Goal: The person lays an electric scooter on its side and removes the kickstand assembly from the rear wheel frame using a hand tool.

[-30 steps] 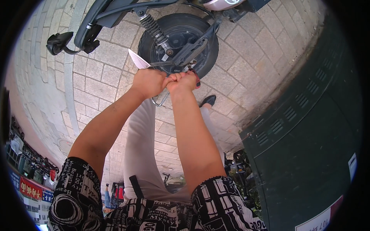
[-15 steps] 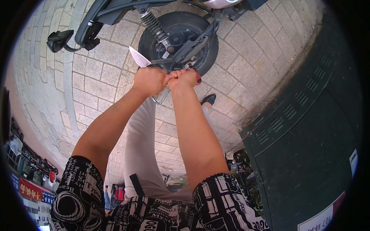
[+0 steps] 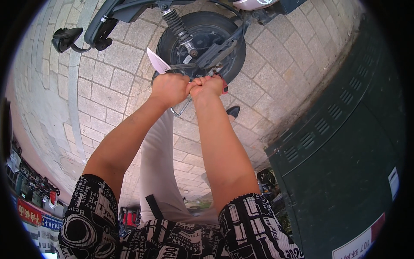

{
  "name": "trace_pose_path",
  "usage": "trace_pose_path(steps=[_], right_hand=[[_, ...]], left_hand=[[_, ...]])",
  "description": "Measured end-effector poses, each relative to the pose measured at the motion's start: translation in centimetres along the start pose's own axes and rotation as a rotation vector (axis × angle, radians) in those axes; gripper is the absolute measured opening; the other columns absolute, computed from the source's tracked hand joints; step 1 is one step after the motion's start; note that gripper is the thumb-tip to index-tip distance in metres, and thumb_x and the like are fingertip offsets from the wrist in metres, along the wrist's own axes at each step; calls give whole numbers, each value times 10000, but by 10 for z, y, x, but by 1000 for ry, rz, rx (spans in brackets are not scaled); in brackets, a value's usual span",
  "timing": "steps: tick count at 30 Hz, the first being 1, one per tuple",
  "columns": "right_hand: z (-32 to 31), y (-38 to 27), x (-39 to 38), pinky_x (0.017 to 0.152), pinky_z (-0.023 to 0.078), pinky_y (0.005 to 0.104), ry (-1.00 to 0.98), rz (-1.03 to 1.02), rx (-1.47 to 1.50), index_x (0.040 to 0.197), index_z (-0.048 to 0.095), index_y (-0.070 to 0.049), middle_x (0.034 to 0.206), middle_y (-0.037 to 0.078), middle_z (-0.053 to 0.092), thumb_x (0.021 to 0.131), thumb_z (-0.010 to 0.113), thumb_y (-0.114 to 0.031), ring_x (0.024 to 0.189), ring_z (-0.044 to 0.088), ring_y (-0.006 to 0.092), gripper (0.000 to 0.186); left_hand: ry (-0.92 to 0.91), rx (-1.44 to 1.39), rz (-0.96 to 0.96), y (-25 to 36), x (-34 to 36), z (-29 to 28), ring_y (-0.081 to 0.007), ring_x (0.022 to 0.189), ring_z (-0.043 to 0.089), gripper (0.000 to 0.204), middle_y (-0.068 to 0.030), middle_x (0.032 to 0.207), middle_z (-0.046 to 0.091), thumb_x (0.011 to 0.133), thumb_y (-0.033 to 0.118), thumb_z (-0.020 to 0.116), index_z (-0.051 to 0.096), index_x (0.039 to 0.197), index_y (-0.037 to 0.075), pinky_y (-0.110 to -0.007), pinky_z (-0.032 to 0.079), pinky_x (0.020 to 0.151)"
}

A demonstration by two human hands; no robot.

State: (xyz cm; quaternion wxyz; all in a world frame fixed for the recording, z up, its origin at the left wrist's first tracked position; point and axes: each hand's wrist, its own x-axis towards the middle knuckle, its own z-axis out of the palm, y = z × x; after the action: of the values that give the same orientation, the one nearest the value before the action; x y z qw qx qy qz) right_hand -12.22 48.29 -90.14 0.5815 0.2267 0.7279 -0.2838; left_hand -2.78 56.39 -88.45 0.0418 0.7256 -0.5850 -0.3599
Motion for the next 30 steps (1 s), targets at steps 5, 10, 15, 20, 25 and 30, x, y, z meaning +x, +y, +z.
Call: trace_pose_path(steps=[5,10,15,20,25,30], right_hand=[[-5,5,0,400,195,253,-33,-11,19,569,205,-161,477,-38,183,933,295,-234,385,191,115,382],[-2,5,-17,431,195,253,-42,3,35,622,229,-150,508,-35,194,923,306,-260,415,203,120,329],[-13,-12,-11,437,231,268,-182,109,162,619,263,-143,518,-29,234,931,316,-269,453,277,120,341],[-27,-28,-39,531,406,290,-236,6,273,687,425,-96,623,27,484,922,466,-439,568,477,171,418],[-34,-49,-25,710,500,333,-255,-26,341,708,447,-87,761,77,582,892,507,-390,705,568,221,360],[-41,-69,-59,731,495,354,-313,-155,339,721,446,-104,759,74,579,888,504,-338,724,579,226,293]], left_hand=[[-13,-2,10,-2,-5,-1,-263,650,652,408,-89,716,667,887,429,467,646,701,112,-391,512,558],[15,32,56,-6,-7,-19,-266,658,657,403,-97,713,668,880,419,473,656,704,105,-386,518,567],[-199,104,136,13,12,-52,-284,698,660,490,-109,749,678,898,485,424,686,724,109,-412,515,609],[-254,159,156,32,28,-56,-295,730,656,518,-103,740,675,905,513,412,675,730,102,-414,509,640],[-257,259,326,54,52,-78,-296,678,653,481,-93,699,661,901,500,435,670,739,112,-424,506,595],[-177,245,357,79,48,-89,-304,657,647,456,-111,695,655,890,496,463,655,753,105,-419,507,576]])
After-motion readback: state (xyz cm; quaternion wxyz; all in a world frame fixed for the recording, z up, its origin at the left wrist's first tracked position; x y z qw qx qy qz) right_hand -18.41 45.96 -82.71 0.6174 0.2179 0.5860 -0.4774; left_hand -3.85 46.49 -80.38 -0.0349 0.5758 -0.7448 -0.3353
